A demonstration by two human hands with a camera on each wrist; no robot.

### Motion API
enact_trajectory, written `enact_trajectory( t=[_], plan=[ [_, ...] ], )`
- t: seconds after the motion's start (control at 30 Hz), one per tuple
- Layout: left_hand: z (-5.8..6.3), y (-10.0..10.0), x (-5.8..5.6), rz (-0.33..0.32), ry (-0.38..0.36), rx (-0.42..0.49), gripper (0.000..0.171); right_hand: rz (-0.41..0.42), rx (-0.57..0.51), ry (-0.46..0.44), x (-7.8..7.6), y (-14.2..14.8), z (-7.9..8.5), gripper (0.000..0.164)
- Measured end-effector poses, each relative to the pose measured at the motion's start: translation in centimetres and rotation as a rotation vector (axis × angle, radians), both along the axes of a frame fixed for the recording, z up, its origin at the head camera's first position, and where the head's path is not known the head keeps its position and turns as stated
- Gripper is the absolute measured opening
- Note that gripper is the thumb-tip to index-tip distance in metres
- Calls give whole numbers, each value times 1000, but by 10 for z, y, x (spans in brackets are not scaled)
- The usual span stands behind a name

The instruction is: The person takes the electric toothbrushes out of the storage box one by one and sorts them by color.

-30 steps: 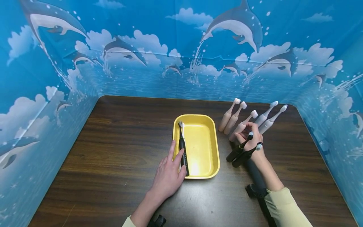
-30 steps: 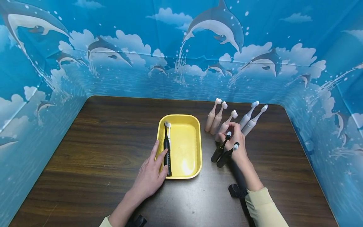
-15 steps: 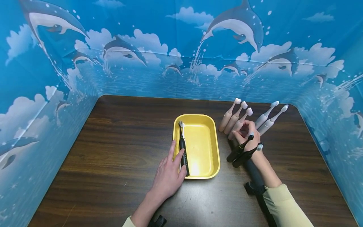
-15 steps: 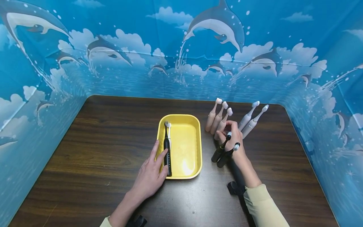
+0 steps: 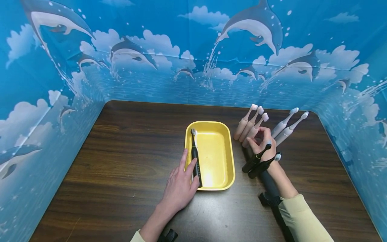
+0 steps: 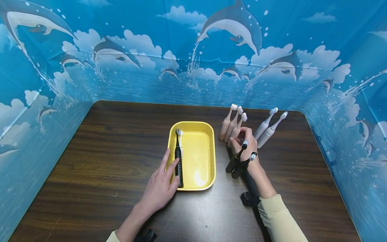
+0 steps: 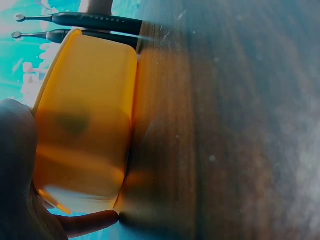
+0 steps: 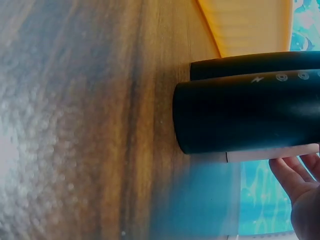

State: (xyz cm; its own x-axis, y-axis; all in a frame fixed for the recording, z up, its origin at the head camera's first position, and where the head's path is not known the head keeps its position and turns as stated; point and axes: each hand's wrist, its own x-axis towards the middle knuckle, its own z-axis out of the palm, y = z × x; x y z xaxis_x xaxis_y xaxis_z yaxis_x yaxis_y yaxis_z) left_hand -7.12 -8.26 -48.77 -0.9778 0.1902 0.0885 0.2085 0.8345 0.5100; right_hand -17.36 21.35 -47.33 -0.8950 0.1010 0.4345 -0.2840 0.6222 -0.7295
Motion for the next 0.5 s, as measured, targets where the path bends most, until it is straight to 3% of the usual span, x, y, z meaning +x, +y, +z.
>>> enact_trajectory(
  t=[0.27,0.5],
  plan=[
    [1,1,-1,2,-13,1,56,-2,5,-18,-6,9,-11,43],
    [1,0,-1,1,-14,-3,56,44,-48,-49,0,9,-5,52]
  ],
)
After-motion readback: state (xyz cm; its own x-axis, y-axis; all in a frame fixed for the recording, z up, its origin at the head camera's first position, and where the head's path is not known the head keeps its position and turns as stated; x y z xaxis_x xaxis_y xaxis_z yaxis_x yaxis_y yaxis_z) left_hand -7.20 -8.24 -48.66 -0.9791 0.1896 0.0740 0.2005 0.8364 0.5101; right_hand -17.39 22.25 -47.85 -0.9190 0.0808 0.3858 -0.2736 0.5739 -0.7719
